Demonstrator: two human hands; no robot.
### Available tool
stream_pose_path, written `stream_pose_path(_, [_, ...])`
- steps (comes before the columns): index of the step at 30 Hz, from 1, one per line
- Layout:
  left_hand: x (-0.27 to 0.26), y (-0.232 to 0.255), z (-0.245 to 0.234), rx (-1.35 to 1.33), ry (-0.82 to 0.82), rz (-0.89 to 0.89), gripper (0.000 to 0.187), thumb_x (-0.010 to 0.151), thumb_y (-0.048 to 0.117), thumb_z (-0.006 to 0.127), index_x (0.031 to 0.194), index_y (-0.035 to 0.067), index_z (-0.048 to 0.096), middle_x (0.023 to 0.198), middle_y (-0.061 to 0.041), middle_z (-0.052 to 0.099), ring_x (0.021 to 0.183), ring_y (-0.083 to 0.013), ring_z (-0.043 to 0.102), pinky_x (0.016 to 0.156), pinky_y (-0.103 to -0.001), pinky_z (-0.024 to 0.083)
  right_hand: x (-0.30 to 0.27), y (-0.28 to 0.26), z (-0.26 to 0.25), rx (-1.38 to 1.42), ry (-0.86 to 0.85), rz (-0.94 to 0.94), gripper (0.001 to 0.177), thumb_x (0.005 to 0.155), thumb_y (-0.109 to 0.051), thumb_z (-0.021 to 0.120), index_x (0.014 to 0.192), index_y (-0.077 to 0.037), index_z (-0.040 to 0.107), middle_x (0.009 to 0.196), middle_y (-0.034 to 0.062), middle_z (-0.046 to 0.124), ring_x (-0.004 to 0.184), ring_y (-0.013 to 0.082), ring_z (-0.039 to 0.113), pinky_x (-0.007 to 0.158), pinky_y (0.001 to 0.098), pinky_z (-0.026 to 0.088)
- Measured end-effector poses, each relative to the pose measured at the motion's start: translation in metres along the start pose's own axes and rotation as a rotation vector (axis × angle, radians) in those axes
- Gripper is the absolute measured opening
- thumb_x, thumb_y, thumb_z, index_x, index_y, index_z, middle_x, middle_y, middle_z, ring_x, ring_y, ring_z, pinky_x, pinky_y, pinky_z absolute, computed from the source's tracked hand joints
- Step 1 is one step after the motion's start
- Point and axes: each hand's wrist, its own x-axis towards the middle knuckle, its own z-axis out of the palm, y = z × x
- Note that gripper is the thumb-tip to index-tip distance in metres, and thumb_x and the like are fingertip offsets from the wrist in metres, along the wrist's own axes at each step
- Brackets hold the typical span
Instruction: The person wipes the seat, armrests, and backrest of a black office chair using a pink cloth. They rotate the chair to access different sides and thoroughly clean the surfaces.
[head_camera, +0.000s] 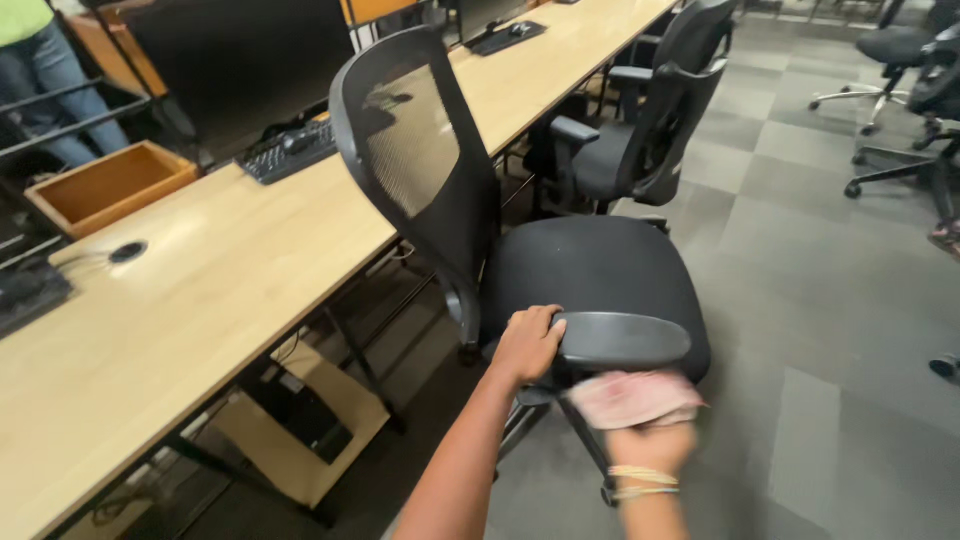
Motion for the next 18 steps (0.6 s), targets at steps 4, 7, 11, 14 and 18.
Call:
stream_pose_path(4, [-0.001, -0.007, 0.005, -0.056, 0.031, 0.007, 0.048, 0.1, 0.038, 0.052, 0.138, 0.01, 0.058, 0.139, -0.013, 0.059, 0.131, -0.0355, 0.049, 0.11, -0.043, 0.038, 0.078, -0.045, -0.017, 0.666, 0.099, 0.47, 0.028, 0.093, -0.028, 0.054, 0.112, -0.01, 0.065, 0.111, 0.0051, 0.071, 0.102, 0.0224, 0.07, 0.093, 0.0389, 0.057])
stream_pose_path(7, [-0.004, -0.008, 0.002, -0.156, 0.075, 0.059, 0.046, 0.098, 0.037, 0.058, 0.135, 0.009, 0.062, 0.134, -0.013, 0.063, 0.129, -0.0338, 0.052, 0.11, -0.041, 0.04, 0.098, -0.025, -0.017, 0.813, 0.01, 0.617, 0.03, 0.099, -0.029, 0.047, 0.116, -0.012, 0.065, 0.119, 0.0049, 0.07, 0.109, 0.0229, 0.068, 0.099, 0.041, 0.053])
stream_pose_path(11, [-0.01, -0.009, 0.0, -0.289, 0.126, 0.026, 0.043, 0.094, 0.033, 0.066, 0.13, 0.009, 0.067, 0.127, -0.012, 0.067, 0.126, -0.0303, 0.056, 0.107, -0.039, 0.044, 0.074, 0.012, -0.019, 0.882, 0.007, 0.831, 0.035, 0.106, -0.029, 0.038, 0.123, -0.015, 0.065, 0.13, 0.0048, 0.069, 0.12, 0.0235, 0.065, 0.106, 0.0439, 0.049])
stream_pose_path(14, [-0.008, -0.011, 0.001, -0.284, 0.139, 0.065, 0.042, 0.094, 0.031, 0.067, 0.13, 0.009, 0.066, 0.127, -0.012, 0.068, 0.125, -0.0309, 0.055, 0.107, -0.039, 0.044, 0.08, 0.015, -0.04, 0.85, 0.065, 0.852, 0.035, 0.106, -0.028, 0.038, 0.123, -0.016, 0.066, 0.128, 0.0037, 0.07, 0.119, 0.0228, 0.065, 0.103, 0.0436, 0.05])
stream_pose_path(18, [-0.007, -0.013, 0.01, -0.323, 0.224, -0.035, 0.056, 0.085, 0.038, 0.075, 0.133, 0.01, 0.064, 0.131, -0.014, 0.063, 0.128, -0.0329, 0.053, 0.107, -0.042, 0.042, 0.119, 0.012, -0.04, 0.642, 0.096, 0.823, 0.03, 0.109, -0.029, 0.049, 0.129, -0.018, 0.067, 0.128, 0.0, 0.07, 0.114, 0.0198, 0.066, 0.089, 0.0366, 0.049])
